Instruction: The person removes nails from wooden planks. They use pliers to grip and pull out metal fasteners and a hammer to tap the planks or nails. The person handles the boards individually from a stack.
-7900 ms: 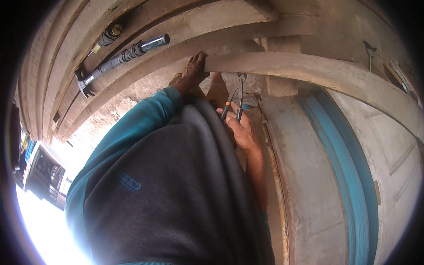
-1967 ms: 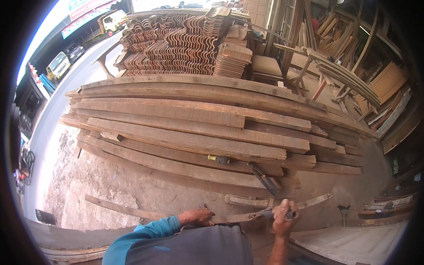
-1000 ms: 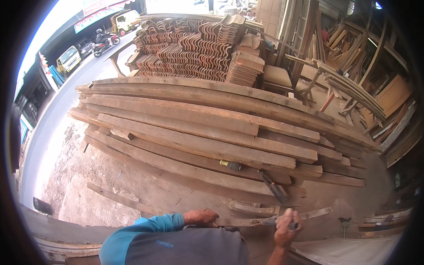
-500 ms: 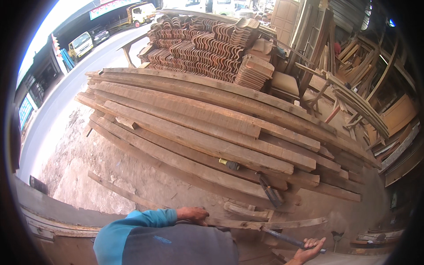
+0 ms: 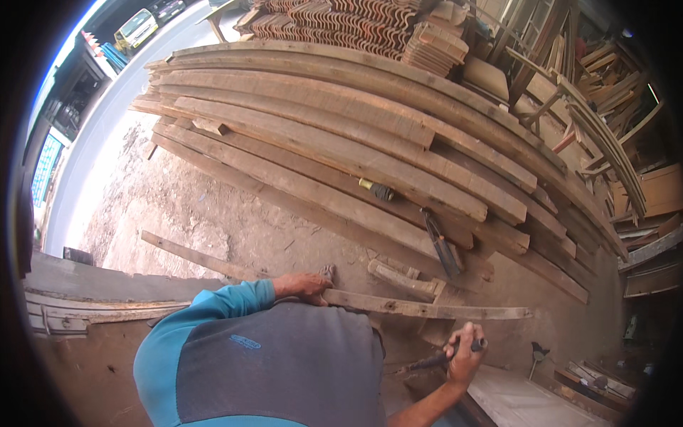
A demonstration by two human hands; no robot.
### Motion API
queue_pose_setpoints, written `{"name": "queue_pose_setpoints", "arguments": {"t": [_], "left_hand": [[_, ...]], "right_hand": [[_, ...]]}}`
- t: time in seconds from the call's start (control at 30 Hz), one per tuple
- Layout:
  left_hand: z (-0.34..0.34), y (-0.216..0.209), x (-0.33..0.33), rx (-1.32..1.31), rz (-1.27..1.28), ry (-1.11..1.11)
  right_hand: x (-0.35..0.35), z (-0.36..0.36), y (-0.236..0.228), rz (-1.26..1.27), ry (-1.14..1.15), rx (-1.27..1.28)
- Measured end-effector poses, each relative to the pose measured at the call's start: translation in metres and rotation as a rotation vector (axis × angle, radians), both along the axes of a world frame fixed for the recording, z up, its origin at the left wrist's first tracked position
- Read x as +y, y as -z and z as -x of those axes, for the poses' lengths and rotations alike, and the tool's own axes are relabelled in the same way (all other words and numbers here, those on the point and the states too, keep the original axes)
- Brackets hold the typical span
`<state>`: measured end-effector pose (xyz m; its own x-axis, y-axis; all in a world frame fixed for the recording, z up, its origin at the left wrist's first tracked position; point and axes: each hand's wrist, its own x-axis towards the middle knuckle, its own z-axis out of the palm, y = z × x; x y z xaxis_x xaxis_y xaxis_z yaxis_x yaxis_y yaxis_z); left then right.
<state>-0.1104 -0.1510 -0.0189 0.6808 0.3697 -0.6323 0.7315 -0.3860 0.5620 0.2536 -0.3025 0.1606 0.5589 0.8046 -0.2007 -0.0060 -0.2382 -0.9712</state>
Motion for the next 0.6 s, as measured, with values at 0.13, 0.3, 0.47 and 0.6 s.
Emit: {"name": "queue_pose_setpoints", "arguments": {"t": [0.13,0.3,0.47,0.6], "left_hand": [[-0.002,0.006,-0.009,-0.007,-0.058,-0.009],[0.004,-0.005,-0.012,-0.011,-0.016,-0.001],[0.021,-0.008,-0.003,-0.108,-0.086,-0.042],[0.044,0.006,0.01,-0.19,-0.14,-0.085]], "right_hand": [[0.017,0.014,0.02,0.248,-0.198,-0.209],[0.023,0.021,0.051,0.337,-0.28,-0.48],[-0.008,0.011,0.122,0.391,-0.379,-0.364],[-0.006,0.03,0.195,0.754,-0.1,-0.236]]}}
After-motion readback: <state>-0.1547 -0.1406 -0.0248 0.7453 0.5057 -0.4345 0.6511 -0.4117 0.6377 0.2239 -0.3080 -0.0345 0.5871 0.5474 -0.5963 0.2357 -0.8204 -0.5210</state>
